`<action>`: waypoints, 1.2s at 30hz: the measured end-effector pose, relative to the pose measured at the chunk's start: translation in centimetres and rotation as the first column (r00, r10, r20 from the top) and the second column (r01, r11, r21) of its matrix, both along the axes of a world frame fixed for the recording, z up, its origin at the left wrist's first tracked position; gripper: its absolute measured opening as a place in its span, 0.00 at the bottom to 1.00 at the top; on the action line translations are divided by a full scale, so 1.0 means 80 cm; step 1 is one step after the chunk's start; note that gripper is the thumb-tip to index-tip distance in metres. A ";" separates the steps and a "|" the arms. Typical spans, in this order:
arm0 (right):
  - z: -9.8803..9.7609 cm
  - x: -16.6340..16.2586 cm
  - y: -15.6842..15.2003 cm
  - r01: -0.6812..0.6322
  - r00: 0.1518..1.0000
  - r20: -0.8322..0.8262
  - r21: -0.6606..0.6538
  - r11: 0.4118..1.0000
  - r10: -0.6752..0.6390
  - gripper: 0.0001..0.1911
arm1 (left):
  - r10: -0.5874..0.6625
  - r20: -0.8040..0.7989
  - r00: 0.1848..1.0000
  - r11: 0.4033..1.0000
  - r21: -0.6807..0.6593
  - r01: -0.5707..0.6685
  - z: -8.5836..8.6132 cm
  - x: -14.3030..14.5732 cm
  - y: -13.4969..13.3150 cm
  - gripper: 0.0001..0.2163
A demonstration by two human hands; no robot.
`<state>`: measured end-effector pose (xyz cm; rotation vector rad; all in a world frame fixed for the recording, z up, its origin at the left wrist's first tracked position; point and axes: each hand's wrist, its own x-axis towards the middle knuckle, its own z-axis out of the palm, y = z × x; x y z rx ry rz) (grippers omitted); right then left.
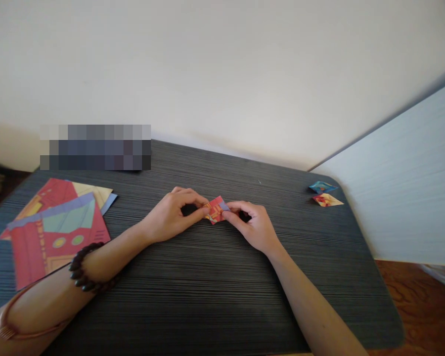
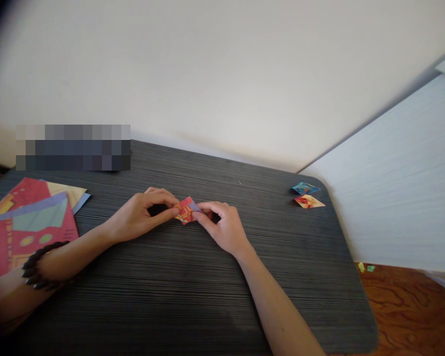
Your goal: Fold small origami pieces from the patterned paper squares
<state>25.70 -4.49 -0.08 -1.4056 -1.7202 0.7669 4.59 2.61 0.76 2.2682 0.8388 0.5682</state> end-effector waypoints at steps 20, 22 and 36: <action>0.001 -0.013 0.001 0.020 0.988 0.155 -0.020 1.000 -0.017 0.08 | 0.030 -0.040 0.999 0.999 -0.033 -0.031 0.001 0.003 0.000 0.07; 0.002 -0.014 0.002 0.021 0.986 0.163 -0.027 0.999 -0.016 0.09 | 0.032 -0.031 0.999 0.999 -0.031 -0.033 0.000 0.004 0.001 0.07; 0.000 -0.016 0.002 0.033 0.961 0.275 -0.007 0.999 -0.029 0.13 | 0.054 0.008 0.999 0.998 -0.035 -0.054 -0.003 0.004 0.000 0.08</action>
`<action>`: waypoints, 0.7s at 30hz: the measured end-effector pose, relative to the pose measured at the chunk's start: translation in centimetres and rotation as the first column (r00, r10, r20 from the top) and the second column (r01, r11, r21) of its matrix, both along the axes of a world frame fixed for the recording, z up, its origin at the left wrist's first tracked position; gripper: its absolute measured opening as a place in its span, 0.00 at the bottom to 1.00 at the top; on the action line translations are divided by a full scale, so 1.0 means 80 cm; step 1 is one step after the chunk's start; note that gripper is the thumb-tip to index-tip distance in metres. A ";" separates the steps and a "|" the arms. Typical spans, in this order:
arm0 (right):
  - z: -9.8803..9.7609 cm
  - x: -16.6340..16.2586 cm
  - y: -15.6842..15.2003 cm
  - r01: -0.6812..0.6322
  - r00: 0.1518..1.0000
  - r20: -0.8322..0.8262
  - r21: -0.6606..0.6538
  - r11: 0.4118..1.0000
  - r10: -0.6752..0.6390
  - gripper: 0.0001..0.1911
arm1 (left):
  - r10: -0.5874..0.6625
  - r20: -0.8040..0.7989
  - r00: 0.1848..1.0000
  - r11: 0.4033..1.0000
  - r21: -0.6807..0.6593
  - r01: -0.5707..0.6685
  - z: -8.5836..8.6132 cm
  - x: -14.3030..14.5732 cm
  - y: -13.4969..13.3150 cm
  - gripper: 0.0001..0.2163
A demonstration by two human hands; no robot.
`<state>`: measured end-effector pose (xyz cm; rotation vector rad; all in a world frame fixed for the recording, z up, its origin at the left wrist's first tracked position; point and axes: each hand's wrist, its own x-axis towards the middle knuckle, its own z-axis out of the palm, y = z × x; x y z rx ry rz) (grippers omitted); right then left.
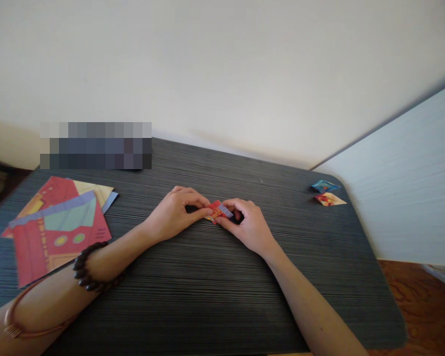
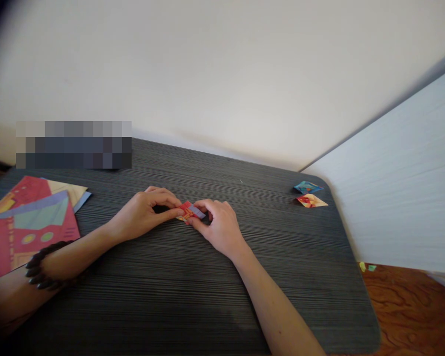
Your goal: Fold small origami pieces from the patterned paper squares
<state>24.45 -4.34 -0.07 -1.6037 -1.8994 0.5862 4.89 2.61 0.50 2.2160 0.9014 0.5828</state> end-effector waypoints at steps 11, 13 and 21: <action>-0.001 0.003 0.001 -0.055 0.996 -0.062 0.071 0.996 0.059 0.06 | -0.025 -0.025 0.999 0.974 0.225 0.030 -0.010 -0.003 0.003 0.08; -0.002 0.006 0.003 -0.056 0.996 -0.068 0.074 0.996 0.061 0.07 | -0.045 -0.066 0.997 0.968 0.245 0.060 -0.012 -0.006 0.006 0.08; -0.002 0.017 0.004 -0.189 0.980 -0.058 0.068 0.980 0.193 0.09 | -0.169 -0.104 0.980 0.938 0.289 0.192 -0.014 -0.017 0.014 0.10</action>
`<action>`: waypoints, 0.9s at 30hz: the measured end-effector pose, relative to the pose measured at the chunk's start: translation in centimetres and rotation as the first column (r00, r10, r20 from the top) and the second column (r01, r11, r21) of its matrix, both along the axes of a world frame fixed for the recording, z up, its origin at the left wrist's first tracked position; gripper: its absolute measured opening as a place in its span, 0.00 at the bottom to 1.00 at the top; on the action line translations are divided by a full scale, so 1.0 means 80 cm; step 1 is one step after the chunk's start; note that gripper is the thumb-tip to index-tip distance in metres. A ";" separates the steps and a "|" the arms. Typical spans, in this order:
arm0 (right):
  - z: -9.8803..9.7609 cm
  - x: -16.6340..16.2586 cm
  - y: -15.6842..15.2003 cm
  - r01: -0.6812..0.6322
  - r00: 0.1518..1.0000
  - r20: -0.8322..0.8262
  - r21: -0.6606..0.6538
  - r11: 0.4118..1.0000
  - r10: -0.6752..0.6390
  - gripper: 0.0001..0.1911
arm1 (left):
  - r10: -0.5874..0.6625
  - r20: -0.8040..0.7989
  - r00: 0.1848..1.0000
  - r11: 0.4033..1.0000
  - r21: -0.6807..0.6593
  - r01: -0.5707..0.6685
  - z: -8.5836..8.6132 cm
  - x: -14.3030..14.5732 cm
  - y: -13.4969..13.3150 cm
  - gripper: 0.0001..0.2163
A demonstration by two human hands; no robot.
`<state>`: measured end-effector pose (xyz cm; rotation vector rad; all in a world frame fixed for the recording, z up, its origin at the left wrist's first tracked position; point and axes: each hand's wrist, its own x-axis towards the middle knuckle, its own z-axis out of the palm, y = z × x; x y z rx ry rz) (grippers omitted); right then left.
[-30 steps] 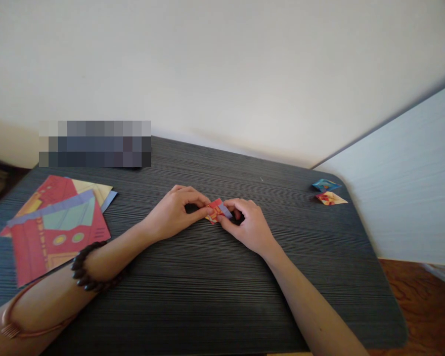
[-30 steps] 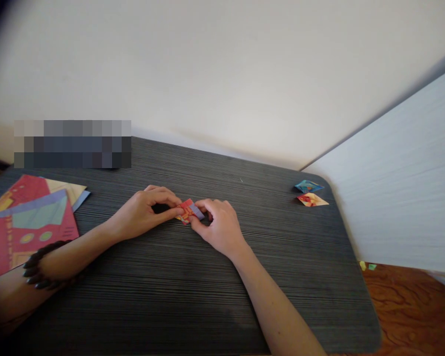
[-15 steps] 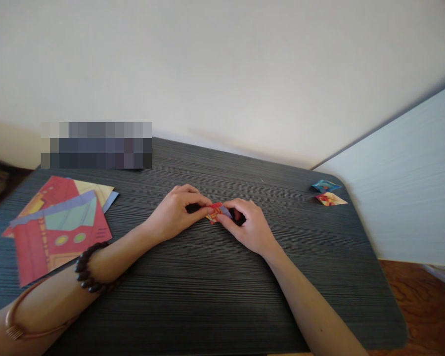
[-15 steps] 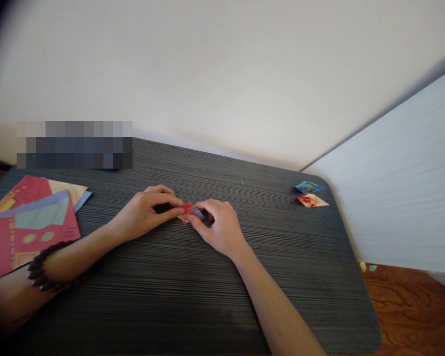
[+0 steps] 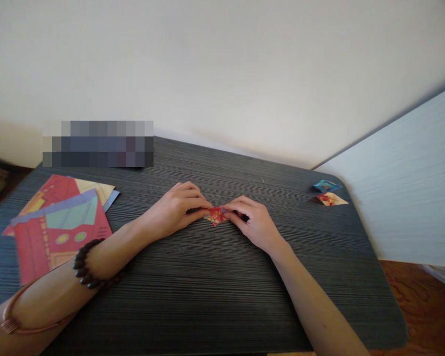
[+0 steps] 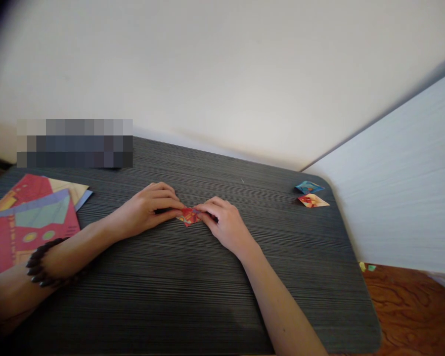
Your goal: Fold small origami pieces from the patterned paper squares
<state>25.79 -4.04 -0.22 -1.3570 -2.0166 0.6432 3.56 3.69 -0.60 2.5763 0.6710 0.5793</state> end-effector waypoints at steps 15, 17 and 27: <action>-0.008 0.006 -0.009 -0.114 0.967 0.243 0.173 0.978 0.070 0.17 | -0.199 -0.115 0.973 0.971 0.111 0.212 0.023 -0.006 0.000 0.12; -0.009 0.006 -0.009 -0.122 0.962 0.264 0.189 0.974 0.069 0.17 | -0.206 -0.112 0.972 0.970 0.104 0.218 0.023 -0.006 0.000 0.12; -0.007 0.001 -0.011 -0.131 0.942 0.329 0.206 0.970 0.058 0.19 | -0.076 -0.191 0.979 0.976 0.188 0.112 0.025 -0.003 -0.010 0.10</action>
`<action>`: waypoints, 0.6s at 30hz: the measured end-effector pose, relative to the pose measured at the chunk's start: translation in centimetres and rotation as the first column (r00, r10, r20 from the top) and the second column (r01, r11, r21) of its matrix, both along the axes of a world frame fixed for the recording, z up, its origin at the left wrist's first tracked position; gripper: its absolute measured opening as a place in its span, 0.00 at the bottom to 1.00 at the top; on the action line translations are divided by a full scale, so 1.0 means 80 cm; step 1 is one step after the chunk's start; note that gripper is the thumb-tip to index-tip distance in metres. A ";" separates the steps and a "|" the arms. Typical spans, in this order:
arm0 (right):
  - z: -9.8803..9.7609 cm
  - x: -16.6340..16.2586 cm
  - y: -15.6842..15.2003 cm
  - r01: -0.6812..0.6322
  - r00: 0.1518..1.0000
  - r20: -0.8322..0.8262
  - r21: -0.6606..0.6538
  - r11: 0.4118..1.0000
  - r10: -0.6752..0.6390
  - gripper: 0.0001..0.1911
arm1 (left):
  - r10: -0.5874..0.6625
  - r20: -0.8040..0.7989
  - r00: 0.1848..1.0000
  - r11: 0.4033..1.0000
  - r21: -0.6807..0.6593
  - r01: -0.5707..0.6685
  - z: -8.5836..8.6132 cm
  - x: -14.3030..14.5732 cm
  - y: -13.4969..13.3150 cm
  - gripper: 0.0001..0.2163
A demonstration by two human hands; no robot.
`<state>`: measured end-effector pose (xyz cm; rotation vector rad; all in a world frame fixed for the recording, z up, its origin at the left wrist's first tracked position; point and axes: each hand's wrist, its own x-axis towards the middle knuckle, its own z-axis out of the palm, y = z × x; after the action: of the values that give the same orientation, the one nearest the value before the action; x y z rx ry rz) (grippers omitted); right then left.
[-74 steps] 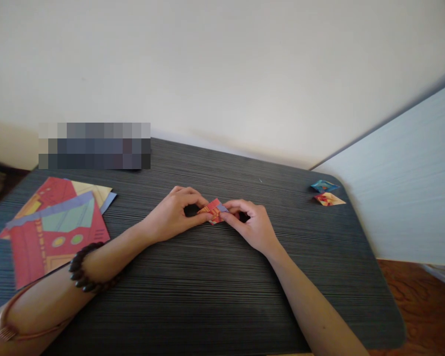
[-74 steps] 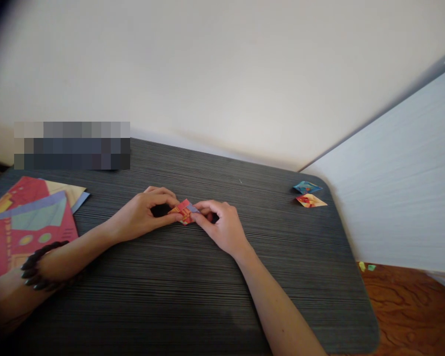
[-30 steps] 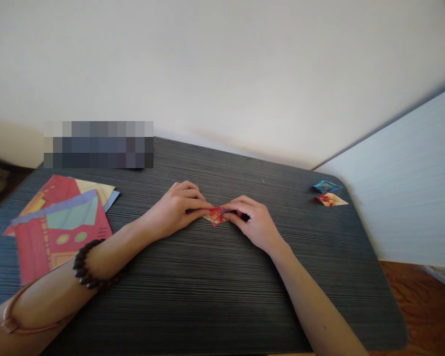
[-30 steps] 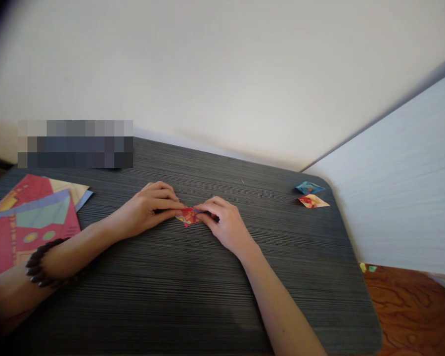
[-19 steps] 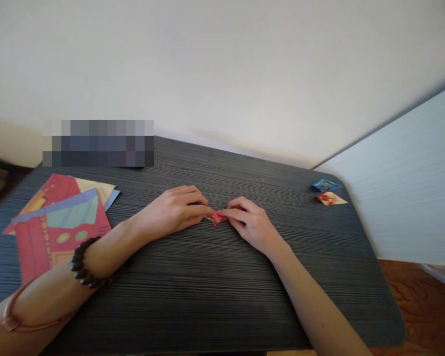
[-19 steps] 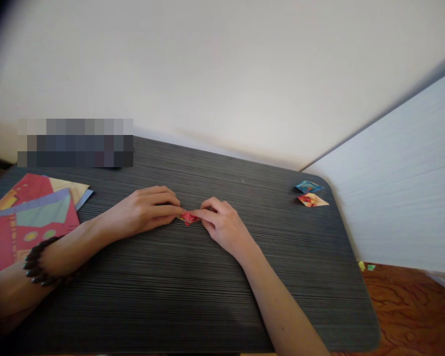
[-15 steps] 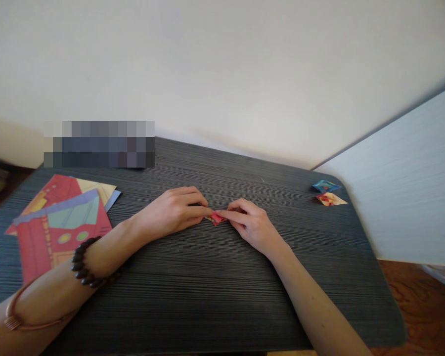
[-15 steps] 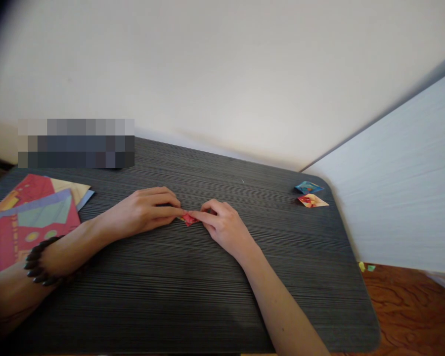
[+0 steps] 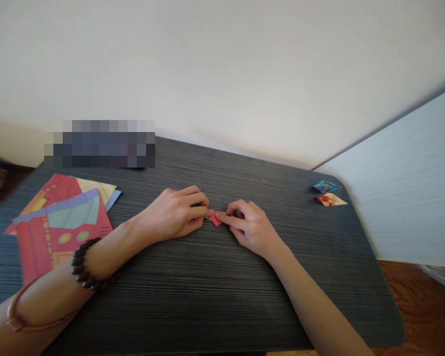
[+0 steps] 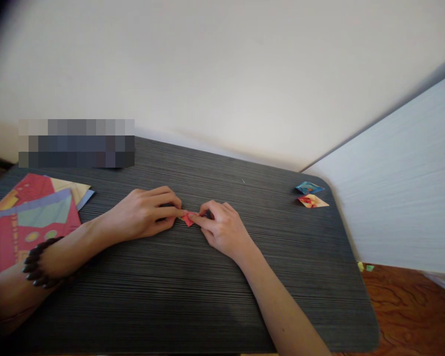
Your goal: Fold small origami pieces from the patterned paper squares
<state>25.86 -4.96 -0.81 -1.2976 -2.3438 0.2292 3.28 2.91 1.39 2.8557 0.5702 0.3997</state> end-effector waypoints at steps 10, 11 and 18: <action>0.011 -0.009 -0.001 0.077 0.984 -0.146 -0.139 0.987 -0.098 0.14 | 0.202 0.071 0.977 0.975 -0.106 -0.195 -0.011 0.014 -0.010 0.11; 0.012 -0.011 0.001 0.101 0.976 -0.177 -0.168 0.981 -0.131 0.12 | 0.199 0.072 0.977 0.975 -0.118 -0.190 -0.011 0.015 -0.009 0.10; 0.007 -0.033 0.010 0.325 0.897 -0.241 -0.211 0.922 -0.371 0.01 | 0.202 0.030 0.979 0.961 -0.199 -0.192 -0.012 0.016 -0.007 0.08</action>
<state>23.19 -4.19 -0.27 -1.6245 -1.8519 0.4648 4.54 2.38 0.43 2.6039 0.8391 0.4200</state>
